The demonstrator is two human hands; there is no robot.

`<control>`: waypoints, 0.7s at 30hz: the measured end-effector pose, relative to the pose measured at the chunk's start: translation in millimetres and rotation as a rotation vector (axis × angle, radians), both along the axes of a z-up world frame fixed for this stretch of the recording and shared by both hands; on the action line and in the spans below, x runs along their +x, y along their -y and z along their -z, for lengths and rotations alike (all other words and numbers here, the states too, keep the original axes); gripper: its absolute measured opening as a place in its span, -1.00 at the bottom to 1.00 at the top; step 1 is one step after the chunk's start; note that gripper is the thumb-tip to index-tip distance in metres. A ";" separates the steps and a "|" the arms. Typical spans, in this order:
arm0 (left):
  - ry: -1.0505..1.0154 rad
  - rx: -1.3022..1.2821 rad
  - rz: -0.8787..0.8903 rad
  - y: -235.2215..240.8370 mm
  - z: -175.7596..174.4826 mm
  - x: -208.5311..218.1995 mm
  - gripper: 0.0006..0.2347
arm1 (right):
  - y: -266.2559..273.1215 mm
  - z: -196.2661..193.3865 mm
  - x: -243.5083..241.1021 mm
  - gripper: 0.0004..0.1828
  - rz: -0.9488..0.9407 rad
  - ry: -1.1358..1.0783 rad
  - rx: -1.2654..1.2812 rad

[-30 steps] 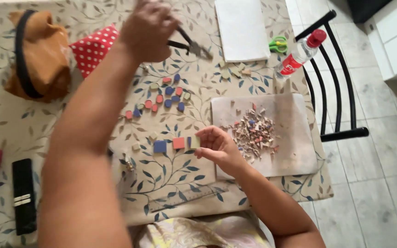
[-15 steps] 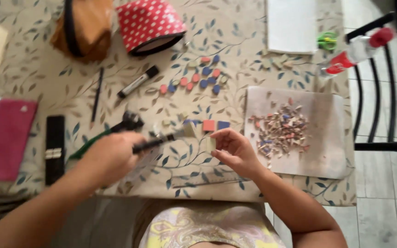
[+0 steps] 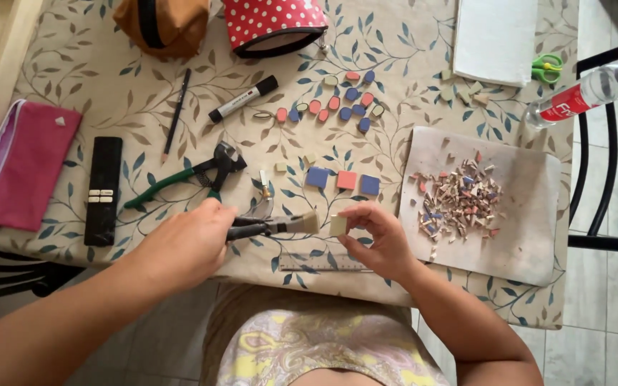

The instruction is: The person uses pliers to cut and shape small, colorful rectangular pieces on a table. They then use a small tool to scrape or carve the edges of these pieces, creating shavings that are collected on a white sheet.

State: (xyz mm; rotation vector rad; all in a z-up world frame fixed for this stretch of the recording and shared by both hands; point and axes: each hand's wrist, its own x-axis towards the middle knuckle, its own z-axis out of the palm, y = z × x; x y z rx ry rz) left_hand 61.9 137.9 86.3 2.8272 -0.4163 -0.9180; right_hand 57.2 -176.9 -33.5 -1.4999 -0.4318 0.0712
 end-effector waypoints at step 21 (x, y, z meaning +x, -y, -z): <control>-0.026 -0.045 0.064 17.1 -2.2 8.0 -0.52 | -5.0 3.1 -3.6 -0.61 0.043 0.121 -0.075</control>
